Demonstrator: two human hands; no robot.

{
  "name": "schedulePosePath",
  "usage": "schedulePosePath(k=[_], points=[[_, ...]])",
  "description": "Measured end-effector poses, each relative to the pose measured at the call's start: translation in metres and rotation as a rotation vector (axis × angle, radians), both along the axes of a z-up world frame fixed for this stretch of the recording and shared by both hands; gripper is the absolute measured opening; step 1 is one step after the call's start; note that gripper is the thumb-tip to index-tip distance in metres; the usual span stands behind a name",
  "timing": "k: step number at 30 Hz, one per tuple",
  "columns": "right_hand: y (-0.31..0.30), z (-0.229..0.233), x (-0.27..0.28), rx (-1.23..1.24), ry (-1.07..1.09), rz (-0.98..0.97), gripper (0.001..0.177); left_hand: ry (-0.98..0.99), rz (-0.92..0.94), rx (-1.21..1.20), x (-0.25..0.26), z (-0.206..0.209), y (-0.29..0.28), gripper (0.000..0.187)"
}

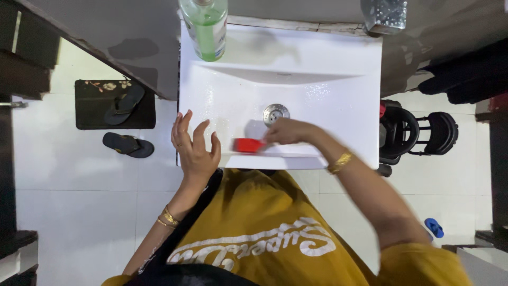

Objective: The person scrubs a white bathroom sink using a red brush and green liquid soap. They apply the soap to the sink basin and scrub the surface, the drain, and the faucet. The person then rinses the sink and the brush with water from the tap.

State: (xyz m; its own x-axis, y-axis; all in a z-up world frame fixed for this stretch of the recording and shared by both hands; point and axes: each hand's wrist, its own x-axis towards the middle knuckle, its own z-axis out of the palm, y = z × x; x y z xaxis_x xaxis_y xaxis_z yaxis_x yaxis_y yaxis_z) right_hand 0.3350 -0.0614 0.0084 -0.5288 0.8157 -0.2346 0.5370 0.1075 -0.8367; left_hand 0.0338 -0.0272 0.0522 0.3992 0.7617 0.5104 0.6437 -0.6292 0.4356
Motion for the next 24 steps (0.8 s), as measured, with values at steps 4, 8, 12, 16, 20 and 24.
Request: schedulePosePath(k=[4,8,12,16,20,24], points=[[-0.009,0.011,-0.002,-0.385,-0.3,-0.203,0.035,-0.008,-0.001,0.014,0.001,-0.002,0.001,0.037],[-0.062,0.063,0.087,-0.561,-0.734,-0.322,0.047,0.016,-0.025,0.019,-0.001,-0.001,0.001,0.037],[-0.137,0.116,0.095,-0.22,-0.757,-0.823,0.034,0.041,-0.03,0.002,-0.001,-0.001,0.001,0.034],[-0.167,0.101,0.007,0.051,-0.492,-1.257,0.038,0.042,-0.083,-0.002,-0.003,0.001,0.002,0.029],[-0.18,0.065,-0.109,0.184,-0.118,-1.052,0.056,0.099,-0.166,-0.03,-0.004,0.005,0.003,0.03],[-0.201,0.046,-0.113,0.021,-1.316,-0.617,0.051,0.142,-0.256,-0.052,-0.005,0.014,0.005,0.033]])
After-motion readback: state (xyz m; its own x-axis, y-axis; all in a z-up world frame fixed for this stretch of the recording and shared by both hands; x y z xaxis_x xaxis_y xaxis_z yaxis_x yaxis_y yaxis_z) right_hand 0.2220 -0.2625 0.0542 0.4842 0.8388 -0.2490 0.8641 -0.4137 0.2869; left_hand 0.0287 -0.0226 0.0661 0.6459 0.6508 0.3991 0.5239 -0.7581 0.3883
